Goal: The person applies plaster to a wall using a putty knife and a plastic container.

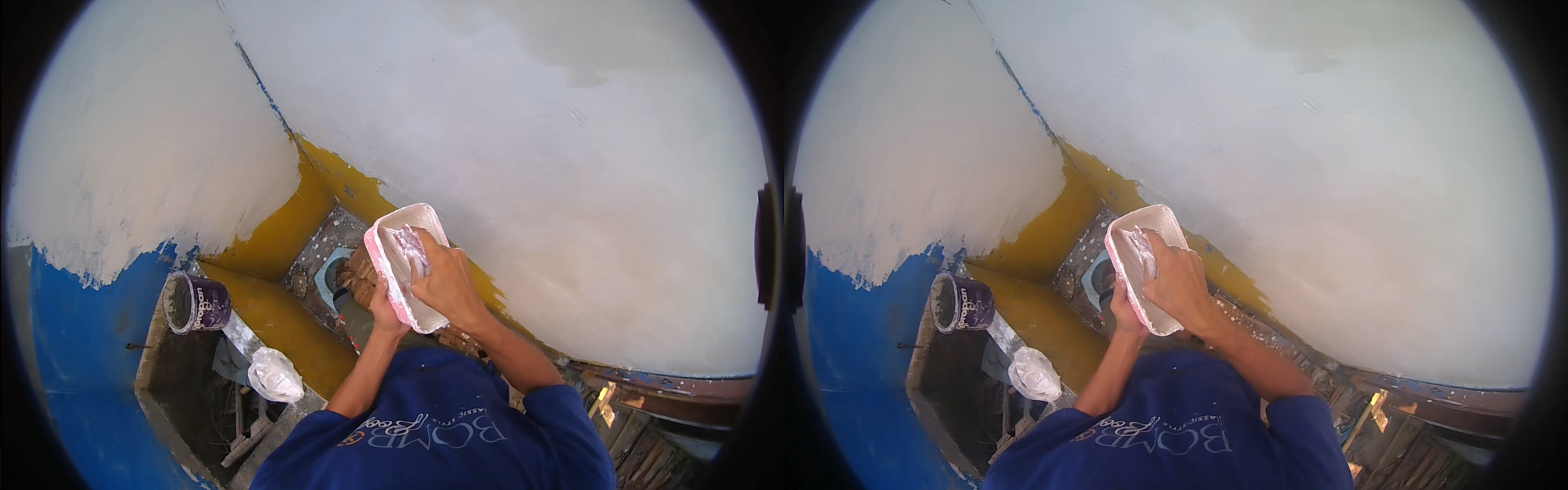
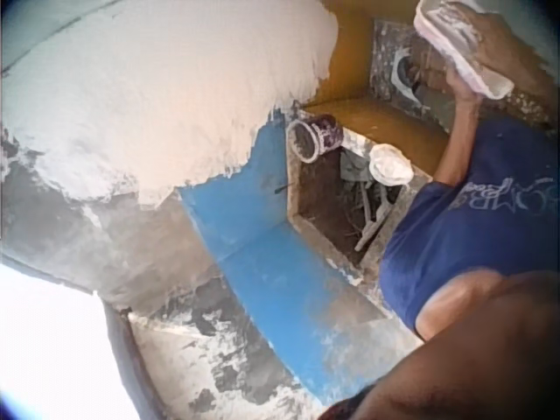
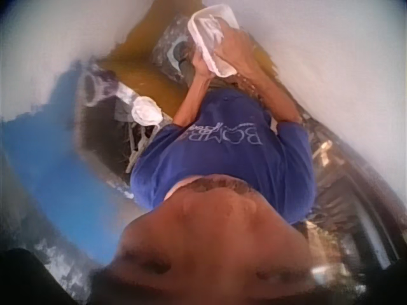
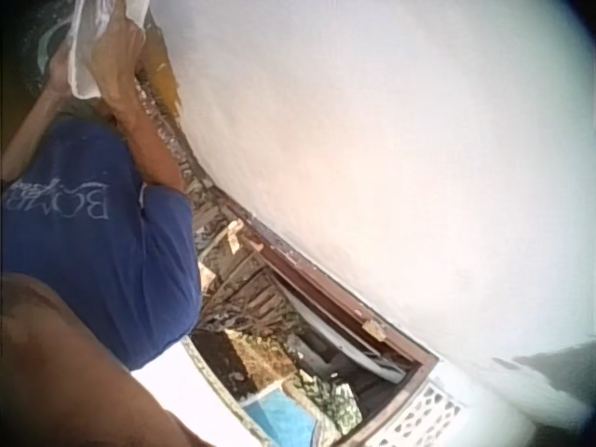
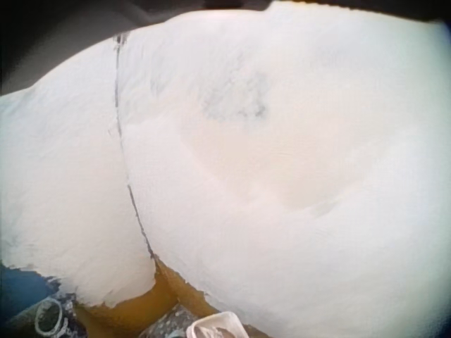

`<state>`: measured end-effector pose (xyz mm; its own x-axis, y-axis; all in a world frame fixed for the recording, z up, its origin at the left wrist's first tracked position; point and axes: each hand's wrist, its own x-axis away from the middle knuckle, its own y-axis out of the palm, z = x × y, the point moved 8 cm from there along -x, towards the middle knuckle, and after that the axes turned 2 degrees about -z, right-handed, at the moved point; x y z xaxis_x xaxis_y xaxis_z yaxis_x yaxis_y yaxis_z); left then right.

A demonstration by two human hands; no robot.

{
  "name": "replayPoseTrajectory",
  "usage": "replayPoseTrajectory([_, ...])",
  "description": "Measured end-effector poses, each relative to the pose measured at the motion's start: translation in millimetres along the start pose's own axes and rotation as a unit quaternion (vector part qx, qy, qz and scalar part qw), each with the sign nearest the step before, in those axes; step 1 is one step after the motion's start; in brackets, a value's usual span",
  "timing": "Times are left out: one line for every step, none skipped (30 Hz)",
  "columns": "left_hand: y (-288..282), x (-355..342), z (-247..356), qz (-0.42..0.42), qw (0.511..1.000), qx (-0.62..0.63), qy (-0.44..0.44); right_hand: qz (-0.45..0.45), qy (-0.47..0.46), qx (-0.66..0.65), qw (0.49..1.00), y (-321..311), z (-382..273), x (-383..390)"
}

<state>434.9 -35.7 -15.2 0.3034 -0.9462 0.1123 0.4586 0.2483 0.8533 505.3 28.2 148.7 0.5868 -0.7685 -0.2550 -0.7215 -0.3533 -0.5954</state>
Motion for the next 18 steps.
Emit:
replayPoseTrajectory([5.5,0.0,0.2,-0.015,1.000,-0.002,-0.006,0.010,0.009,-0.008,1.000,-3.4,1.3,1.6])
replayPoseTrajectory([3.6,-0.8,-4.4,0.008,1.000,0.001,-0.025,-0.024,0.020,0.025,0.999,3.0,2.0,4.8])
replayPoseTrajectory([7.1,-3.3,-3.8,-0.001,1.000,0.000,-0.023,-0.016,0.015,0.028,0.999,1.2,1.4,5.4])
replayPoseTrajectory([7.8,-5.1,-4.7,0.008,0.999,0.004,-0.032,-0.035,0.039,-0.002,0.999,3.3,5.2,5.8])
replayPoseTrajectory([7.8,-5.2,-5.5,0.017,0.999,0.007,-0.041,-0.056,0.063,-0.032,0.996,7.2,9.5,7.7])
replayPoseTrajectory([3.2,-9.4,-7.5,0.012,0.999,0.022,-0.033,-0.037,0.061,-0.074,0.995,10.6,23.6,9.1])
replayPoseTrajectory([4.3,-11.1,-7.3,0.023,0.999,-0.004,-0.025,-0.029,0.052,-0.069,0.996,10.9,35.4,8.9])
replayPoseTrajectory([-0.4,-10.6,-9.0,0.026,0.999,-0.004,-0.031,-0.036,0.069,-0.106,0.991,13.4,47.8,11.0])
replayPoseTrajectory([-3.6,-12.7,-10.5,0.025,0.999,-0.004,-0.039,-0.039,0.086,-0.140,0.986,14.2,61.6,12.0])
replayPoseTrajectory([-2.0,-13.2,-10.2,0.021,0.999,-0.010,-0.042,-0.028,0.072,-0.129,0.989,15.7,77.4,11.8])
replayPoseTrajectory([0.1,-13.4,-11.1,0.016,0.999,-0.015,-0.044,-0.055,0.102,-0.201,0.973,25.3,101.5,13.2])
replayPoseTrajectory([-2.6,-12.5,-12.3,0.012,0.999,-0.005,-0.052,-0.088,0.130,-0.273,0.949,33.9,114.1,14.3])
replayPoseTrajectory([-0.5,-10.7,-13.1,0.015,0.998,-0.007,-0.063,-0.082,0.121,-0.264,0.953,29.2,113.8,14.4])
replayPoseTrajectory([-1.6,-10.0,-15.0,0.022,0.998,-0.021,-0.062,-0.096,0.133,-0.317,0.934,29.2,114.3,14.0])
replayPoseTrajectory([-6.5,-8.5,-16.5,0.029,0.997,-0.036,-0.060,-0.112,0.142,-0.371,0.911,30.3,113.7,14.2])
replayPoseTrajectory([-10.7,-7.7,-17.6,0.018,0.998,-0.035,-0.056,-0.107,0.134,-0.366,0.915,25.1,110.5,13.8])
replayPoseTrajectory([-15.9,-7.3,-19.5,0.013,0.998,-0.024,-0.058,-0.108,0.164,-0.390,0.899,22.0,109.9,16.1])
replayPoseTrajectory([-20.3,-8.7,-20.8,0.008,0.998,-0.014,-0.060,-0.108,0.193,-0.415,0.882,19.9,110.9,18.2])
